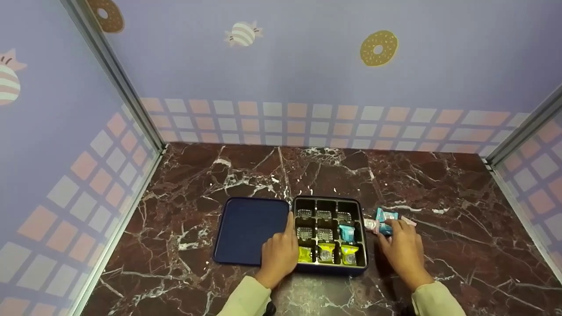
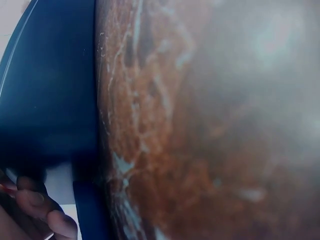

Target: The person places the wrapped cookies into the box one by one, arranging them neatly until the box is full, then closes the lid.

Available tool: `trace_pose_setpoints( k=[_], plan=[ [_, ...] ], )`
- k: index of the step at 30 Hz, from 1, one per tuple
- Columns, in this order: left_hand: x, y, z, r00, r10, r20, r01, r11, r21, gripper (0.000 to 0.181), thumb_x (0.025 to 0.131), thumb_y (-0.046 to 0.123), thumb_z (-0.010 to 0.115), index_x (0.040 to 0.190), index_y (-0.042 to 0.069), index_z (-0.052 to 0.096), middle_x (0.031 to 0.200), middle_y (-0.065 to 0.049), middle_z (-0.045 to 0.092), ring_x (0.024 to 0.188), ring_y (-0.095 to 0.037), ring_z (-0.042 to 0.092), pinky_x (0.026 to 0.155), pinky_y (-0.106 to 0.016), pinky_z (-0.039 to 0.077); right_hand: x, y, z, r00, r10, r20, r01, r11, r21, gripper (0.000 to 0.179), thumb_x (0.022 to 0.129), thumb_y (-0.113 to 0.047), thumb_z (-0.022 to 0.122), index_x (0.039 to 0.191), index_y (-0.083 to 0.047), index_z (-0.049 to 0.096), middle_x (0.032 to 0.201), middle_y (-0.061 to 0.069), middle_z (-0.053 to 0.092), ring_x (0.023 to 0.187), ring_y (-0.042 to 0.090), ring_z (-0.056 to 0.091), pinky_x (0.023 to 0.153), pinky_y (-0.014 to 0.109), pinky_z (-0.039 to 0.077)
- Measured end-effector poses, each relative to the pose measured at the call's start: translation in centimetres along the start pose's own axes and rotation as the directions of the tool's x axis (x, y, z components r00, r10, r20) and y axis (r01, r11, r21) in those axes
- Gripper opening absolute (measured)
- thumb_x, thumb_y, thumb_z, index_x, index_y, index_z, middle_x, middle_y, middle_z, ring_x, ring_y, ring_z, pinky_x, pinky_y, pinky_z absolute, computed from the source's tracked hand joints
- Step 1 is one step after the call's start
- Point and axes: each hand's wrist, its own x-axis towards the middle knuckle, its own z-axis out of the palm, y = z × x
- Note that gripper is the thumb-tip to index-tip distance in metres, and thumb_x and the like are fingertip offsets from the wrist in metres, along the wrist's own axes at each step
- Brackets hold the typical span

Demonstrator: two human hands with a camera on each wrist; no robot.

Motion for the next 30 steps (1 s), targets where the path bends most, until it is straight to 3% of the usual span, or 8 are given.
trace_pose_setpoints(
  k=[6,14,20,30],
  plan=[
    [0.0,0.0,-0.1,1.0,-0.002,0.01,0.001,1.0,0.008,0.052,0.098,0.018,0.046,0.148,0.011,0.039,0.048,0.004,0.04,0.04,-0.011,0.032,0.038,-0.027,0.024,0.1,0.1,0.4,0.998,0.066,0.017,-0.066,0.998,-0.022,0.037,0.072,-0.014,0.081,0.102,0.0,0.066,0.104,0.024,0.064,0.099,0.045,0.057,0.073,0.057,0.042],
    [0.1,0.1,-0.3,1.0,-0.001,0.015,0.001,1.0,0.002,0.053,0.096,0.016,0.046,0.148,0.009,0.039,0.048,0.006,0.036,0.04,-0.009,0.029,0.037,-0.025,0.024,0.5,0.6,0.9,0.997,0.081,-0.001,-0.08,0.994,0.071,0.032,0.072,-0.007,0.08,0.095,0.008,0.063,0.096,0.027,0.062,0.09,0.05,0.059,0.077,0.059,0.045],
    [0.1,0.1,-0.2,1.0,-0.008,0.009,0.008,1.0,0.001,0.051,0.097,0.017,0.046,0.148,0.01,0.041,0.047,0.005,0.037,0.039,-0.01,0.03,0.038,-0.026,0.024,0.6,0.9,1.2,0.996,0.086,-0.005,-0.086,0.996,-0.003,0.034,0.071,-0.014,0.081,0.094,0.005,0.065,0.094,0.026,0.063,0.085,0.049,0.059,0.071,0.06,0.044],
    [0.1,0.2,-0.1,1.0,-0.01,0.001,0.01,1.0,0.007,0.05,0.098,0.019,0.046,0.148,0.012,0.041,0.048,0.005,0.037,0.04,-0.01,0.03,0.038,-0.026,0.024,0.8,1.0,1.5,0.986,0.15,0.077,-0.148,0.989,-0.028,0.047,0.077,-0.025,0.08,0.101,0.008,0.059,0.105,0.032,0.059,0.097,0.052,0.055,0.077,0.06,0.04]
  ],
)
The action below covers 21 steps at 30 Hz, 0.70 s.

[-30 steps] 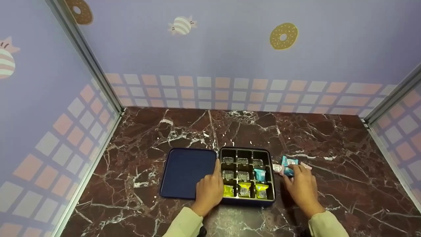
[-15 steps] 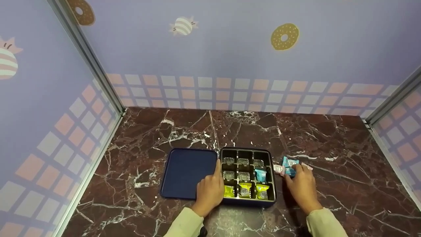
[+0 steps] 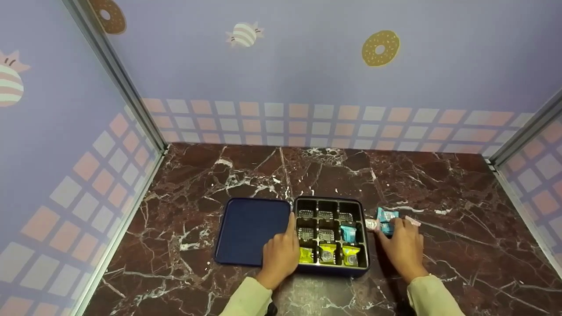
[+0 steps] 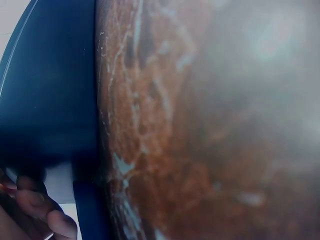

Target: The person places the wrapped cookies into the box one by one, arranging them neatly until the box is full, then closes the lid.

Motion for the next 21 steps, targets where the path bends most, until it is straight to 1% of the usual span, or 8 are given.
trace_pose_setpoints(
  k=[3,7,12,16,21],
  plan=[
    [-0.02,0.04,0.0,1.0,0.001,0.0,-0.001,1.0,-0.001,0.05,0.098,0.019,0.046,0.148,0.012,0.041,0.048,0.005,0.036,0.04,-0.01,0.03,0.038,-0.026,0.024,0.04,0.09,0.18,1.0,0.008,0.0,-0.008,0.999,0.035,0.045,0.077,-0.022,0.08,0.102,0.008,0.059,0.101,0.032,0.058,0.094,0.053,0.055,0.079,0.061,0.041],
    [-0.05,0.04,0.03,1.0,0.001,-0.002,-0.001,1.0,0.0,0.051,0.098,0.018,0.046,0.148,0.011,0.041,0.048,0.005,0.036,0.04,-0.01,0.031,0.038,-0.026,0.024,-0.03,0.33,0.34,1.0,0.002,-0.014,-0.001,0.997,0.079,0.041,0.074,-0.014,0.081,0.1,0.008,0.059,0.096,0.033,0.058,0.091,0.053,0.056,0.08,0.06,0.042],
    [-0.02,0.0,-0.02,1.0,-0.002,-0.001,0.002,1.0,-0.008,0.05,0.098,0.018,0.046,0.148,0.011,0.041,0.048,0.005,0.037,0.04,-0.01,0.031,0.038,-0.026,0.025,0.09,0.54,0.2,1.0,0.007,0.015,-0.008,0.998,0.066,0.04,0.072,-0.01,0.079,0.101,0.008,0.058,0.094,0.034,0.06,0.088,0.054,0.056,0.078,0.061,0.042],
    [-0.01,-0.02,-0.09,1.0,-0.008,0.009,0.008,1.0,-0.01,0.05,0.099,0.019,0.045,0.148,0.012,0.04,0.048,0.005,0.036,0.04,-0.01,0.03,0.038,-0.026,0.025,0.2,0.65,0.03,0.998,0.028,0.049,-0.03,0.999,0.04,0.037,0.074,-0.011,0.076,0.102,0.005,0.059,0.098,0.031,0.064,0.092,0.052,0.058,0.077,0.062,0.041],
    [0.0,0.03,-0.16,1.0,-0.016,0.025,0.016,1.0,-0.01,0.051,0.099,0.02,0.044,0.149,0.013,0.038,0.049,0.005,0.037,0.041,-0.01,0.031,0.039,-0.026,0.026,0.23,0.73,-0.14,0.997,0.044,0.065,-0.047,0.998,0.047,0.033,0.075,-0.008,0.073,0.105,0.003,0.061,0.102,0.028,0.066,0.097,0.05,0.059,0.079,0.062,0.04]
  ],
)
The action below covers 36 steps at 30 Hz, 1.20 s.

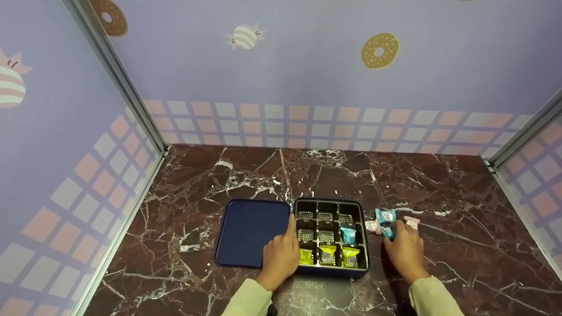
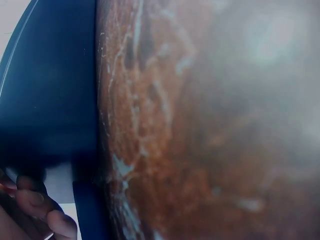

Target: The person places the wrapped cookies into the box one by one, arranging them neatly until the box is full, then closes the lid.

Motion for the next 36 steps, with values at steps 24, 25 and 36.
trace_pose_setpoints(
  k=[24,25,36],
  plan=[
    [0.0,0.0,0.1,1.0,-0.002,-0.018,0.002,1.0,-0.002,0.049,0.099,0.021,0.046,0.147,0.013,0.041,0.049,0.004,0.04,0.041,-0.011,0.032,0.039,-0.027,0.026,-0.2,-0.1,-0.5,1.0,0.009,-0.02,-0.009,1.0,0.028,0.028,0.075,0.0,0.07,0.103,-0.005,0.063,0.106,0.022,0.068,0.1,0.046,0.057,0.079,0.056,0.038],
    [0.0,0.0,0.1,1.0,-0.001,-0.018,0.001,1.0,-0.003,0.049,0.099,0.021,0.046,0.148,0.013,0.041,0.049,0.004,0.04,0.041,-0.011,0.032,0.039,-0.027,0.026,-0.2,-0.1,-0.5,1.0,0.008,-0.021,-0.007,1.0,0.03,0.028,0.075,0.0,0.07,0.102,-0.005,0.063,0.106,0.022,0.068,0.1,0.046,0.057,0.079,0.056,0.038],
    [-0.1,-0.1,0.2,0.999,0.011,-0.034,-0.011,1.0,-0.006,0.048,0.099,0.019,0.046,0.147,0.014,0.043,0.049,0.001,0.045,0.039,-0.012,0.034,0.038,-0.028,0.023,-0.5,-0.4,-1.2,1.0,-0.021,-0.012,0.022,0.999,0.041,0.027,0.076,0.0,0.071,0.101,-0.005,0.063,0.107,0.021,0.068,0.101,0.044,0.057,0.079,0.056,0.038]
  ],
)
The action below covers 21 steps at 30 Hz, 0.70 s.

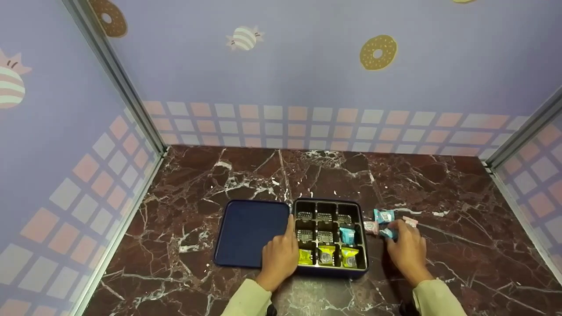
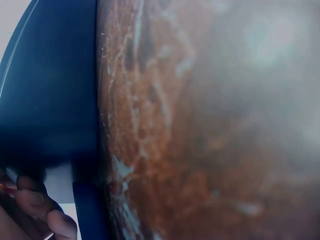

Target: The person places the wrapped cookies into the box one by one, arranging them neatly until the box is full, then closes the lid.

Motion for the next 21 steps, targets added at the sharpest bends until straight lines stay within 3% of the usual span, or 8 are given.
trace_pose_setpoints(
  k=[6,12,21],
  plan=[
    [0.05,-0.07,0.13,1.0,0.002,-0.011,-0.002,1.0,0.008,0.047,0.099,0.02,0.046,0.146,0.015,0.044,0.05,-0.002,0.05,0.04,-0.014,0.038,0.038,-0.03,0.024,0.07,-0.14,0.0,0.999,-0.019,-0.029,0.02,1.0,0.022,0.029,0.073,0.001,0.072,0.1,-0.006,0.063,0.105,0.021,0.068,0.1,0.044,0.058,0.079,0.057,0.039],
    [0.02,-0.03,0.08,1.0,-0.003,0.005,0.003,1.0,0.01,0.049,0.099,0.02,0.046,0.148,0.013,0.041,0.049,0.002,0.042,0.04,-0.012,0.033,0.038,-0.028,0.024,0.1,-0.5,-0.09,0.997,-0.042,-0.057,0.044,0.998,0.043,0.031,0.072,0.001,0.075,0.1,-0.007,0.064,0.105,0.019,0.069,0.1,0.042,0.059,0.078,0.056,0.039],
    [0.04,0.03,0.04,1.0,0.003,0.003,-0.003,1.0,0.006,0.049,0.099,0.02,0.046,0.147,0.012,0.042,0.048,0.002,0.042,0.04,-0.012,0.033,0.039,-0.028,0.025,0.21,-0.89,-0.19,0.996,-0.052,-0.074,0.056,0.997,0.056,0.033,0.07,0.001,0.077,0.099,-0.007,0.063,0.106,0.018,0.069,0.101,0.042,0.059,0.078,0.053,0.039]
  ],
)
